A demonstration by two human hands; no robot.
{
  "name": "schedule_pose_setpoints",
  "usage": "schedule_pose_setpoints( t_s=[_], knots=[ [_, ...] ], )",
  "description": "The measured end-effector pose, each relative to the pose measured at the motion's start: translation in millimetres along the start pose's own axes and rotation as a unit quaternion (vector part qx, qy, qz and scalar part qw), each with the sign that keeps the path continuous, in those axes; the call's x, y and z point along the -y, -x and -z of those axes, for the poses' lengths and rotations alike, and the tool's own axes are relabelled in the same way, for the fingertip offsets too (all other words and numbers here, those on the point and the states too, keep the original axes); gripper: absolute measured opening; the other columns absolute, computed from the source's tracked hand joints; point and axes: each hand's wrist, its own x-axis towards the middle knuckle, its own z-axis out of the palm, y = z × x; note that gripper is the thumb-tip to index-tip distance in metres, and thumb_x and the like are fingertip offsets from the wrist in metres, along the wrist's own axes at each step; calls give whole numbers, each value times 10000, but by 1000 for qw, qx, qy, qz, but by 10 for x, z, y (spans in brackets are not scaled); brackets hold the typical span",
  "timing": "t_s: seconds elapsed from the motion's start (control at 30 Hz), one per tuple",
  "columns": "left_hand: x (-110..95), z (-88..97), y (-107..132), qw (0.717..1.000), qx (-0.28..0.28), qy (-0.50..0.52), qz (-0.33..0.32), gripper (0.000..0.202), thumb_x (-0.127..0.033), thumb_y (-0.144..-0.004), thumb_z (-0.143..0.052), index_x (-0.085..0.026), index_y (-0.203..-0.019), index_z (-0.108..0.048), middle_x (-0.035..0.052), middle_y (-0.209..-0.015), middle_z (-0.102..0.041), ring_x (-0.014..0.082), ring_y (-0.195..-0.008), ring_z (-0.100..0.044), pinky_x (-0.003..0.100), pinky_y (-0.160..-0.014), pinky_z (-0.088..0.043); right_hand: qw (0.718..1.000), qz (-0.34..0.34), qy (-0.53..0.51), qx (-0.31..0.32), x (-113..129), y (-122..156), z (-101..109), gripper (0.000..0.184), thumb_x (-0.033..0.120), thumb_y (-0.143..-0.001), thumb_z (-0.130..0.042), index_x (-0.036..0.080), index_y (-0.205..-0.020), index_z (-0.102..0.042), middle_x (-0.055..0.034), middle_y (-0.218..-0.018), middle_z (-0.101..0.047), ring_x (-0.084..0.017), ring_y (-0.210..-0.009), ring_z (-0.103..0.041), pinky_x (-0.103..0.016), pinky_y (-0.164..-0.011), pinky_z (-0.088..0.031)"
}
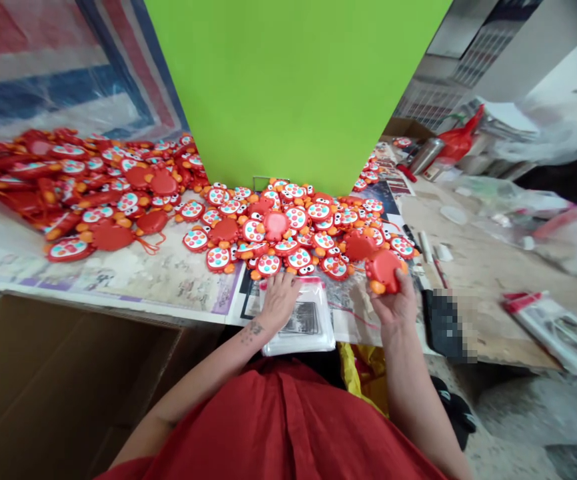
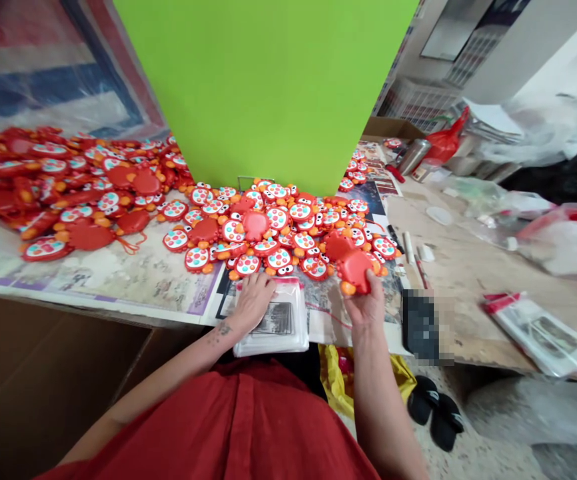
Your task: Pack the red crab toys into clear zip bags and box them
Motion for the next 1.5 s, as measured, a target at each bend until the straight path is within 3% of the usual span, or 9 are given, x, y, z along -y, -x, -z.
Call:
schedule_pose_setpoints(
  t_s=[0.27,0.47,0.6,0.83,0.97,1.07,1.2,1.37,1.5],
  knots=[
    [52,-129,121,990,-75,76,-90,249,-277,-991,-411,-143,-1066,-606,108,-998,-621,248,-976,-528,382,-863,-435,980,38,124,151,-466,132,-612,364,278,-647,-810,241,-934,-590,18,-910,-699,-147,-837,-669,-298,-814,-557],
    [77,-161,144,985,-126,84,-78,249,-317,-992,-418,-165,-961,-614,88,-970,-607,235,-930,-518,371,-827,-448,932,41,251,258,-628,139,-709,653,292,-676,-762,272,-1285,-526,-4,-1037,-695,-176,-912,-656,-322,-842,-532],
    [77,-158,138,982,-155,78,-75,220,-300,-981,-447,-165,-942,-616,87,-956,-606,235,-911,-502,381,-822,-461,911,43,286,293,-622,135,-736,530,295,-719,-706,276,-1234,-582,-3,-1099,-677,-177,-931,-639,-304,-823,-518],
    [52,-132,132,972,-193,134,-24,173,-282,-962,-481,-172,-923,-609,128,-1241,-559,269,-1191,-467,462,-1020,-419,851,116,427,283,-749,76,-635,222,393,-820,-601,199,-927,-616,-3,-790,-632,-160,-700,-577,-301,-687,-474],
    [94,-60,66,973,-133,190,-4,146,-290,-946,-507,-181,-893,-588,124,-1467,-424,279,-1386,-338,494,-1140,-315,785,154,519,302,-605,22,-530,308,464,-831,-597,193,-956,-673,-54,-888,-672,-212,-838,-607,-344,-785,-468],
    [143,43,-24,971,-71,226,21,150,-308,-907,-577,-186,-819,-589,116,-1459,-460,284,-1393,-351,485,-1137,-314,758,177,584,233,-470,40,-430,380,529,-858,-544,184,-955,-671,-63,-836,-666,-219,-789,-608,-329,-721,-461],
    [181,183,-131,967,-2,252,43,147,-300,-867,-630,-190,-774,-605,115,-1372,-542,293,-1392,-365,481,-1109,-338,750,87,621,211,-451,169,-290,408,519,-915,-418,192,-816,-641,-28,-630,-628,-195,-608,-596,-288,-578,-427],
    [208,241,-181,961,40,271,49,125,-295,-816,-689,-186,-786,-636,123,-1422,-465,309,-1386,-373,476,-1104,-350,766,53,606,207,-620,354,-294,372,460,-876,-484,188,-1108,-587,-2,-642,-655,-175,-533,-595,-264,-523,-414],
    [237,225,-160,957,47,281,45,160,-313,-764,-753,-188,-781,-655,112,-1417,-442,323,-1371,-382,476,-1109,-347,790,38,579,198,-695,405,-363,320,355,-841,-496,187,-1095,-595,9,-600,-646,-169,-478,-583,-263,-492,-427]
  ],
)
